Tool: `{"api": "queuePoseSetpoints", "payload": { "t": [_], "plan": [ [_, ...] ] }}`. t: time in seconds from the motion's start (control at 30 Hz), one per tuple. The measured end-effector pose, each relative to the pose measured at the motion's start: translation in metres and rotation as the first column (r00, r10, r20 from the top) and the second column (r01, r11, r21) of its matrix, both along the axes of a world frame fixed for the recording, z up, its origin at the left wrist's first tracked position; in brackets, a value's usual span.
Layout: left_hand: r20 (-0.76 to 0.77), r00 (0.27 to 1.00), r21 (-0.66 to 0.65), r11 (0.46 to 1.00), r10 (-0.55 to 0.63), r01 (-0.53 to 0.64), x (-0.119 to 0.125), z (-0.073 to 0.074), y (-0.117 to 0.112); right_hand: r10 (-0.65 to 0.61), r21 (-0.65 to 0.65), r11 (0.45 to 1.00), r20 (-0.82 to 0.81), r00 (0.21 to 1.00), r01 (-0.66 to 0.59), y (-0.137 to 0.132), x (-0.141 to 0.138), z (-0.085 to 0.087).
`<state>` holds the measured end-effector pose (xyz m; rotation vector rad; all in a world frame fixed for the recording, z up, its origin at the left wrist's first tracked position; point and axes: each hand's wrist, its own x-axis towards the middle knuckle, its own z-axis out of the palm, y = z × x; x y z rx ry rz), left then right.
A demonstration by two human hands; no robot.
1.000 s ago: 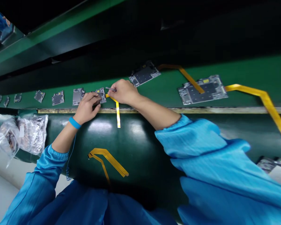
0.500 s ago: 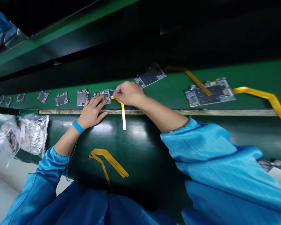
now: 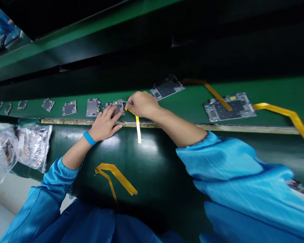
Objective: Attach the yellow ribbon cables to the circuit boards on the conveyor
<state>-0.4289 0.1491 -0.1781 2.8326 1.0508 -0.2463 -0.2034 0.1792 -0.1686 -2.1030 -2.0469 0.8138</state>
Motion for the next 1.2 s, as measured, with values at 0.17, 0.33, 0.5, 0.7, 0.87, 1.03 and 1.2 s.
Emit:
{"api": "queuePoseSetpoints", "payload": {
  "t": [0.17,0.33,0.5,0.7,0.87,1.03,1.2],
  "plan": [
    [-0.012,1.000,-0.002,1.000,0.002,-0.002,0.012,0.004,-0.001,0.019,0.108,0.994,-0.001,1.000,-0.018,-0.010,0.008,-0.014],
    [-0.026,1.000,0.007,1.000,0.014,-0.014,0.025,0.007,-0.004,0.092,0.256,0.964,-0.049,0.995,-0.076,-0.026,0.021,-0.023],
    [-0.052,0.999,-0.016,1.000,0.003,-0.004,0.034,0.011,-0.005,0.127,0.256,0.960,-0.051,0.991,-0.110,-0.030,0.029,-0.022],
    [-0.043,0.999,-0.012,1.000,-0.001,0.001,0.042,0.009,-0.005,0.128,0.166,0.978,-0.013,0.992,-0.125,-0.024,0.036,-0.025],
    [-0.006,1.000,-0.027,1.000,-0.016,0.015,0.052,0.006,-0.004,0.169,0.140,0.976,-0.005,0.986,-0.167,-0.025,0.046,-0.022],
    [0.074,0.996,-0.076,0.996,-0.051,0.056,0.031,0.015,0.021,0.127,0.165,0.978,0.002,0.992,-0.126,-0.035,0.049,-0.019],
    [0.009,0.999,-0.072,0.996,-0.046,0.046,-0.017,0.026,0.072,-0.013,0.246,0.969,-0.097,0.995,0.037,-0.056,0.051,-0.013]
  ]
}}
